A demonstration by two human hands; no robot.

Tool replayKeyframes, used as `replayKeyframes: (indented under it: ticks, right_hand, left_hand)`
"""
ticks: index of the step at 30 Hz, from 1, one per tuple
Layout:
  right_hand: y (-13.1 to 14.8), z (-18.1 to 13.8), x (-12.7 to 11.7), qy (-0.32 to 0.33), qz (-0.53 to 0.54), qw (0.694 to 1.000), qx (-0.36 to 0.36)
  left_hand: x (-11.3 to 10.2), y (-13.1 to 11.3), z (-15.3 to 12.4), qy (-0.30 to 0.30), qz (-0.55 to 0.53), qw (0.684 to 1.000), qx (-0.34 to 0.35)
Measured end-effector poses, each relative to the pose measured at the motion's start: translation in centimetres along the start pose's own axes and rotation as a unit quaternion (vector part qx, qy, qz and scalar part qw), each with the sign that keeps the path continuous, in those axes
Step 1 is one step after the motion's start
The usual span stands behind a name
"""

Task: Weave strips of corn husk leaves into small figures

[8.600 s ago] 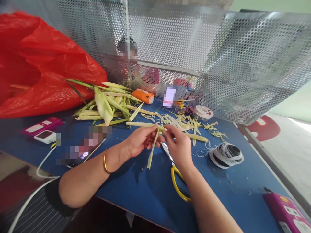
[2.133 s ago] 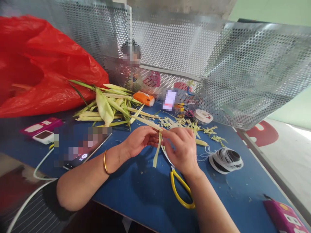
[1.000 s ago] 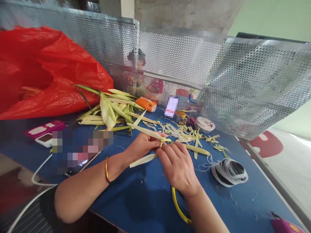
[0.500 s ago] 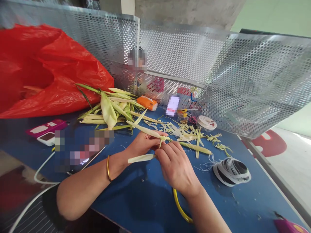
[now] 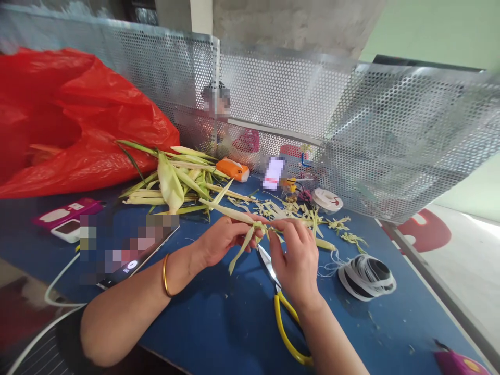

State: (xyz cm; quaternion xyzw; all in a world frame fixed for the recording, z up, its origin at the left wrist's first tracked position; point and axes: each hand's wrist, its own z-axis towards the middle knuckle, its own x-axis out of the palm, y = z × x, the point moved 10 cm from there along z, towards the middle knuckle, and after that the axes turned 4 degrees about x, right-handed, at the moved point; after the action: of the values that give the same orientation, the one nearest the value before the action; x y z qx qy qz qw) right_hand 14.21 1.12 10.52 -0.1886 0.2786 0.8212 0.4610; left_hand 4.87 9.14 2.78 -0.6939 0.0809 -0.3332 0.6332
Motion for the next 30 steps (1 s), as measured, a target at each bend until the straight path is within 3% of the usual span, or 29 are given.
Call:
replayKeyframes:
  ticks: [4,12,18,20,24,28,30]
  right_hand:
    - [-1.6,0.0,2.0,0.072,0.036,0.995,0.056]
    - [-1.0,-0.3,3.0,0.129,0.067,0.987,0.069]
    - [-2.2,-0.6,4.0,0.231,0.204,0.939,0.154]
    - [-3.0,-0.5,4.0,0.227,0.219,0.932,0.177]
    - [-5.3,-0.3,3.4,0.15,0.24,0.931,0.232]
    - [-4.5,-0.9,5.6,0.217,0.255,0.92,0.205]
    - [-4.3,-0.8,5.6,0.207,0.222,0.934,0.188]
  left_hand:
    - [0.2,0.4,0.0,0.022,-0.074,0.997,-0.024]
    - [-0.7,0.4,0.3,-0.054,0.005,0.998,0.031]
    - [-1.0,0.2,0.4,-0.062,0.0,0.997,0.046]
    - [-1.0,0.2,0.4,-0.051,-0.013,0.998,0.034]
    - [-0.1,0.4,0.2,0.006,-0.046,0.999,-0.007]
    - [0.6,0.7,-0.1,0.037,-0.031,0.999,-0.025]
    - [0.9,1.0,-0.2,0.047,-0.023,0.998,-0.028]
